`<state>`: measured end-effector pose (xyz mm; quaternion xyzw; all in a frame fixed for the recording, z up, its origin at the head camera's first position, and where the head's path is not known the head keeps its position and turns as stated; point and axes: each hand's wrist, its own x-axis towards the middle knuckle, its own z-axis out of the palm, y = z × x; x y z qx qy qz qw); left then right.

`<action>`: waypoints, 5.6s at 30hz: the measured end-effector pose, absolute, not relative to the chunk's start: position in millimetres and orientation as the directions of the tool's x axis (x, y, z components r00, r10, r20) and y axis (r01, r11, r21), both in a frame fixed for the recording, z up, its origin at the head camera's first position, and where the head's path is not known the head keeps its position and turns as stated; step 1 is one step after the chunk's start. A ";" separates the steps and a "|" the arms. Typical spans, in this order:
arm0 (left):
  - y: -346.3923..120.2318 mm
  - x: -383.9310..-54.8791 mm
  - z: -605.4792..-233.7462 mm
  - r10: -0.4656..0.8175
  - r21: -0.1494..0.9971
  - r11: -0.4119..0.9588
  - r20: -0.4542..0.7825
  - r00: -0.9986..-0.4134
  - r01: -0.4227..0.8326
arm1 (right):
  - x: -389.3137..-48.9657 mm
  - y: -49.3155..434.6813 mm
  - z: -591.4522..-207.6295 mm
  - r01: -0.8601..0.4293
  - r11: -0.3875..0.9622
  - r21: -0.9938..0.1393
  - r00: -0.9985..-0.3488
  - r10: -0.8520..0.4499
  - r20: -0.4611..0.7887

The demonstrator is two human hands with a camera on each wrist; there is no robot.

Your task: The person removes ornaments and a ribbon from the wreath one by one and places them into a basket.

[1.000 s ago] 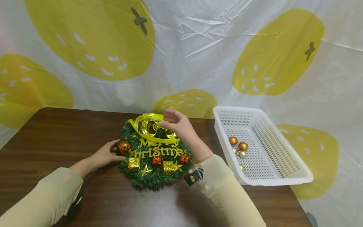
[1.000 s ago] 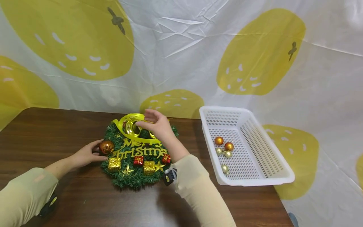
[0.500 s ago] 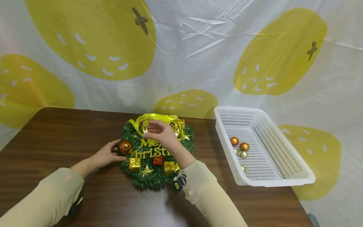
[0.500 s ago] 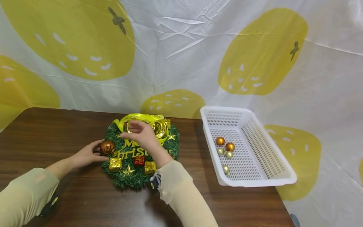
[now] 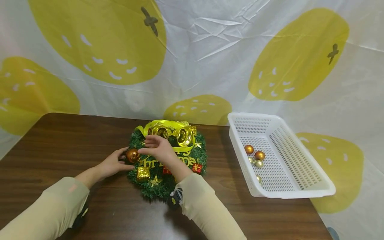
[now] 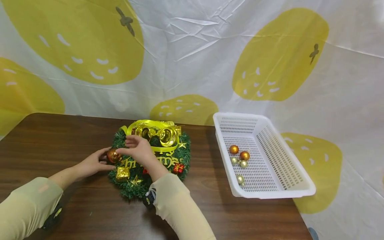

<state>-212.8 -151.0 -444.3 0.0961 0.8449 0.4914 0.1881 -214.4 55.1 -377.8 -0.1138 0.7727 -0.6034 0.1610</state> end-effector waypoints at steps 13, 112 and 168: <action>-152.0 -209.6 -442.7 0.351 0.872 0.489 -0.203 -0.914 -0.006 | -217.6 33.4 -394.2 -0.011 0.332 -0.943 -0.934 -0.341 -0.109; -152.1 -210.7 -444.7 0.357 0.860 0.511 -0.212 -0.910 0.000 | -244.5 201.5 -300.6 -0.048 0.463 -0.885 -0.998 -0.067 0.019; -152.0 -209.8 -445.8 0.356 0.859 0.511 -0.223 -0.907 -0.011 | -234.7 361.2 -301.7 0.120 0.522 -0.844 -0.982 0.187 -0.024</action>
